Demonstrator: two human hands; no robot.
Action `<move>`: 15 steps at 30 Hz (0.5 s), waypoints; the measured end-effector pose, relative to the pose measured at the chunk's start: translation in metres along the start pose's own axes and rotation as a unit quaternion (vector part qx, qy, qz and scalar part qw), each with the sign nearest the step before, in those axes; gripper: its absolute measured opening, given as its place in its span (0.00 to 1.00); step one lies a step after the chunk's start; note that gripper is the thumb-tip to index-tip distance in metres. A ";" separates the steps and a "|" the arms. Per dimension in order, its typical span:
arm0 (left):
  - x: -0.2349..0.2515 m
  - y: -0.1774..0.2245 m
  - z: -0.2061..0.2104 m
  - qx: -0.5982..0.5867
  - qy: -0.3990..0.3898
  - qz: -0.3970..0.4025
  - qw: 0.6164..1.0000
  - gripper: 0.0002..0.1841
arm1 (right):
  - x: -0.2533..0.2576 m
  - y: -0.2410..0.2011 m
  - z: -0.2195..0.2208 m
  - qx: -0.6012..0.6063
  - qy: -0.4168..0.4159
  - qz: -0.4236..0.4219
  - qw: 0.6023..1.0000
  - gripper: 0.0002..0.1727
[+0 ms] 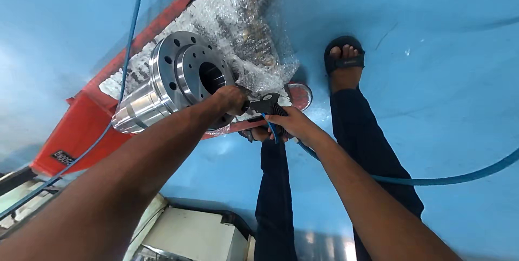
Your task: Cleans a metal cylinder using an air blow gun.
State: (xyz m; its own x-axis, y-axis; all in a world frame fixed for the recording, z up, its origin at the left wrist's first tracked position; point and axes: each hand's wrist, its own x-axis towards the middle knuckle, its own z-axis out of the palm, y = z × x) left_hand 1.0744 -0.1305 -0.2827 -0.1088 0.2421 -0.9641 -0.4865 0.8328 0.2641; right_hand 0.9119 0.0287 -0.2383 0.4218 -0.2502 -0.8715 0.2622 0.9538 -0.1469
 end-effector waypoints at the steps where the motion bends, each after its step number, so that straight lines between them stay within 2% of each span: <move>1: -0.001 0.001 0.000 0.001 -0.003 -0.004 1.000 0.21 | 0.001 0.001 0.001 -0.001 0.005 -0.001 1.000 0.18; 11: 0.002 0.002 0.004 0.019 0.001 -0.004 1.000 0.20 | 0.001 0.000 0.001 -0.002 0.001 0.001 1.000 0.17; 15: 0.001 0.004 0.003 -0.010 0.002 -0.030 1.000 0.19 | 0.002 0.000 0.002 -0.023 0.009 -0.015 1.000 0.16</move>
State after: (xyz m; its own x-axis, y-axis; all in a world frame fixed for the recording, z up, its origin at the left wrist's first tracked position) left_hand 1.0748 -0.1250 -0.2829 -0.0824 0.1910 -0.9781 -0.5097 0.8353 0.2061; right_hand 0.9139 0.0277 -0.2390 0.3986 -0.2770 -0.8743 0.2347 0.9524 -0.1947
